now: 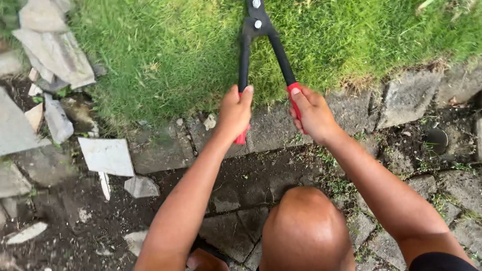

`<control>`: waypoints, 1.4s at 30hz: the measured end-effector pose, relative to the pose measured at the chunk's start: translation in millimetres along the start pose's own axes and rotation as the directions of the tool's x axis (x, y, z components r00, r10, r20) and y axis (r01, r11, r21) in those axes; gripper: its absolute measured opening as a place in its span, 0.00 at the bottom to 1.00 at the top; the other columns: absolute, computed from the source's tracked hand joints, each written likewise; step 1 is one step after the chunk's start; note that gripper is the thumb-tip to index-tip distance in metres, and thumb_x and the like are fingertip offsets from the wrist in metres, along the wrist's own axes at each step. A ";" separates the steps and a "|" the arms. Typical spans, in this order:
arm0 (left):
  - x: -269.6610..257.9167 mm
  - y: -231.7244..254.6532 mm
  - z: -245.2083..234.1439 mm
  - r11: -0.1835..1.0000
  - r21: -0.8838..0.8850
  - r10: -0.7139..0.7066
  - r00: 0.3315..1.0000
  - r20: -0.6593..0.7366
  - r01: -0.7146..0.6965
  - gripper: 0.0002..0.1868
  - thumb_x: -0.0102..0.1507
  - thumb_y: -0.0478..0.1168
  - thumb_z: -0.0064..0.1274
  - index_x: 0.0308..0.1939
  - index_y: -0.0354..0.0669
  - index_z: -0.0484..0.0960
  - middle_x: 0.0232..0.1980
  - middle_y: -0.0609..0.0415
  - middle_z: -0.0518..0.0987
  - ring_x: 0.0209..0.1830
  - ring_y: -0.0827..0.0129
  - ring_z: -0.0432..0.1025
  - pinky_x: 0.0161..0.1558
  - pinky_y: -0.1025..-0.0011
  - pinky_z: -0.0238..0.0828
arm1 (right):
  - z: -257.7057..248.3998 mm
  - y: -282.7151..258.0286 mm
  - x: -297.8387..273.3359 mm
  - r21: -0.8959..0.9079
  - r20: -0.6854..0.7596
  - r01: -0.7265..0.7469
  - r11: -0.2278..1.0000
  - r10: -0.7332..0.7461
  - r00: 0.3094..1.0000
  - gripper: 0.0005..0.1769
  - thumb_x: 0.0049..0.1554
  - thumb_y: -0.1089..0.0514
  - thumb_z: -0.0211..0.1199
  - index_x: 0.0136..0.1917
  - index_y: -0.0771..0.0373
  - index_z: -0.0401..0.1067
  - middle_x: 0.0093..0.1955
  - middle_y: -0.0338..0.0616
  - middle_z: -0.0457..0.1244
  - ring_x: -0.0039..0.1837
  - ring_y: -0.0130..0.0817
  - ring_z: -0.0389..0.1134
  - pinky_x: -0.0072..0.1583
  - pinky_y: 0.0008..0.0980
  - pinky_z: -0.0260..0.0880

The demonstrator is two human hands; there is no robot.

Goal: Using garden shears to trim the edge of a lawn along a stone path.

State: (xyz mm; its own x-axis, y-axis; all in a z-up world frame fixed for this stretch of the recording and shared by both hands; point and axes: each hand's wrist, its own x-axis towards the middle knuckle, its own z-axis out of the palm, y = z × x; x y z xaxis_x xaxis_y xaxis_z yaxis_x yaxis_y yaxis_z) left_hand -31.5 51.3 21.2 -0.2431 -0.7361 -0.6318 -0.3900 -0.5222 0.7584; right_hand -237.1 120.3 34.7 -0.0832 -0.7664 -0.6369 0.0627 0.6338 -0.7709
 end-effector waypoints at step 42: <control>40.8 6.4 38.3 0.908 0.376 0.185 0.982 0.035 -0.185 0.17 0.73 0.51 0.40 0.43 0.41 0.73 0.21 0.64 0.68 0.13 0.79 0.61 0.14 0.78 0.56 | -87.9 -5.0 -21.5 -0.090 -0.223 -0.035 0.995 0.014 0.975 0.19 0.68 0.48 0.48 0.63 0.60 0.69 0.30 0.31 0.58 0.26 0.19 0.54 0.27 0.22 0.53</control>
State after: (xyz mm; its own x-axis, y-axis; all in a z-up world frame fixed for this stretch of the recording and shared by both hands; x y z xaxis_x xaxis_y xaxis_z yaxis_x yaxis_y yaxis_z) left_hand -77.9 34.5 -5.8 -0.3424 -0.8044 -0.4856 -0.6435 -0.1758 0.7450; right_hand -323.0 142.8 52.6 -0.3021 -0.7149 -0.6306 -0.0242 0.6670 -0.7446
